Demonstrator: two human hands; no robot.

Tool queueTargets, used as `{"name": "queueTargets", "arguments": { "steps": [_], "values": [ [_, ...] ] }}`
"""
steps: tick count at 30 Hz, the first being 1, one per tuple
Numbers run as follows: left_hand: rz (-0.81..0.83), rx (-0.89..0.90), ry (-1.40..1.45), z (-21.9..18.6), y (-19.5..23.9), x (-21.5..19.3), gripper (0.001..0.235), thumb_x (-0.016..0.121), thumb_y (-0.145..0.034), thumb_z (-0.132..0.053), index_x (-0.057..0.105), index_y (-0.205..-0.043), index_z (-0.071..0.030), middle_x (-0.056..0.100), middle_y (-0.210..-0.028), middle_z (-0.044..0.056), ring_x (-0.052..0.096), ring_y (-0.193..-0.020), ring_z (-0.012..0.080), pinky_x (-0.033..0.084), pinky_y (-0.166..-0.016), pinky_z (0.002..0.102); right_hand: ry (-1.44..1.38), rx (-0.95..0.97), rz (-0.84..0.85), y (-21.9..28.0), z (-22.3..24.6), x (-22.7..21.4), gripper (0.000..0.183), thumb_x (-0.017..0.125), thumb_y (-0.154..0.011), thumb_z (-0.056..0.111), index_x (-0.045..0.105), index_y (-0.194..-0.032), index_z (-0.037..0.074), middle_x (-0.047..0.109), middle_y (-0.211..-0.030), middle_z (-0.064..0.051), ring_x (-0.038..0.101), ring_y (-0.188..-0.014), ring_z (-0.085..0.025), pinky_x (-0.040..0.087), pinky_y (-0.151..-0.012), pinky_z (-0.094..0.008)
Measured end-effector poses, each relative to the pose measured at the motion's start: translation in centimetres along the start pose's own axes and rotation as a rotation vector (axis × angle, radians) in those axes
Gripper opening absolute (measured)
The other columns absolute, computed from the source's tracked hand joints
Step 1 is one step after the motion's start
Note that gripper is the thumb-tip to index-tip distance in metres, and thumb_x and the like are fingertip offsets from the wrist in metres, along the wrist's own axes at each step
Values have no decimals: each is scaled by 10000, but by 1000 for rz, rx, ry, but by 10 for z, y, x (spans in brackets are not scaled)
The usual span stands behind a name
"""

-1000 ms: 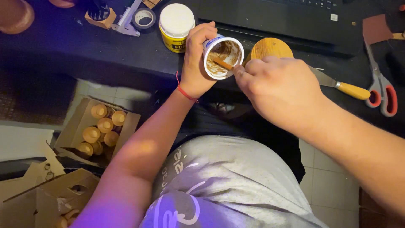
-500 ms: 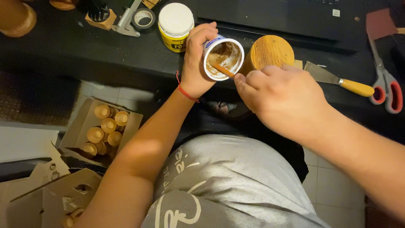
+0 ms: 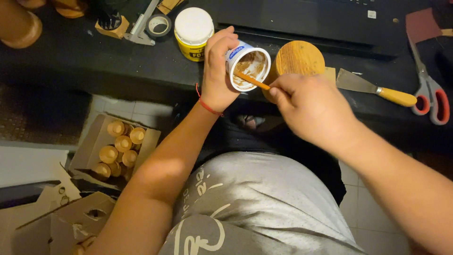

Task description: Filling small holes in a wooden cylindrical object with wood filler using a thin applicator stick.

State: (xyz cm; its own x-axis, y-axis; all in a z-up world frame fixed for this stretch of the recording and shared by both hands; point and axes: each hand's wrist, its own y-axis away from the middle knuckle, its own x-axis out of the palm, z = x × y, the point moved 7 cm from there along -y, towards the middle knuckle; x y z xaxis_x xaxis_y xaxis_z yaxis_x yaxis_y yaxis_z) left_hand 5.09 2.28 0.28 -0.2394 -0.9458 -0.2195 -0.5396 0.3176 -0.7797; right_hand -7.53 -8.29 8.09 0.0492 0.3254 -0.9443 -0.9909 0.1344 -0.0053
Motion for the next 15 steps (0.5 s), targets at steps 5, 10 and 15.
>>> {"name": "queueTargets", "arguments": {
  "steps": [5,10,15],
  "values": [
    [-50,81,5,-9,-4,-4,487,785,-852,-71,435,-1191,-66,484,-1250,158,532,-1273,354,449,-1098,436,125,11,-121,6,3,15,185,588,-967,232,607,-846,93,670,-731,-179,621,-655,-488,461,-565,-613],
    [-138,-17,141,0,-5,-9,704,937,-719,-84,451,-1226,-104,462,-1241,108,553,-1253,316,421,-1206,456,219,-37,-310,23,6,4,129,592,-1005,245,628,-1045,128,677,-838,-63,649,-717,-346,467,-503,-520],
    [-53,-171,63,15,-4,-4,835,944,-632,-24,431,-1287,-90,476,-1295,130,561,-1244,306,464,-1099,392,48,-145,-449,57,1,-21,125,632,-984,116,679,-1082,53,740,-1041,-72,703,-888,-272,529,-706,-392]
  ]
}}
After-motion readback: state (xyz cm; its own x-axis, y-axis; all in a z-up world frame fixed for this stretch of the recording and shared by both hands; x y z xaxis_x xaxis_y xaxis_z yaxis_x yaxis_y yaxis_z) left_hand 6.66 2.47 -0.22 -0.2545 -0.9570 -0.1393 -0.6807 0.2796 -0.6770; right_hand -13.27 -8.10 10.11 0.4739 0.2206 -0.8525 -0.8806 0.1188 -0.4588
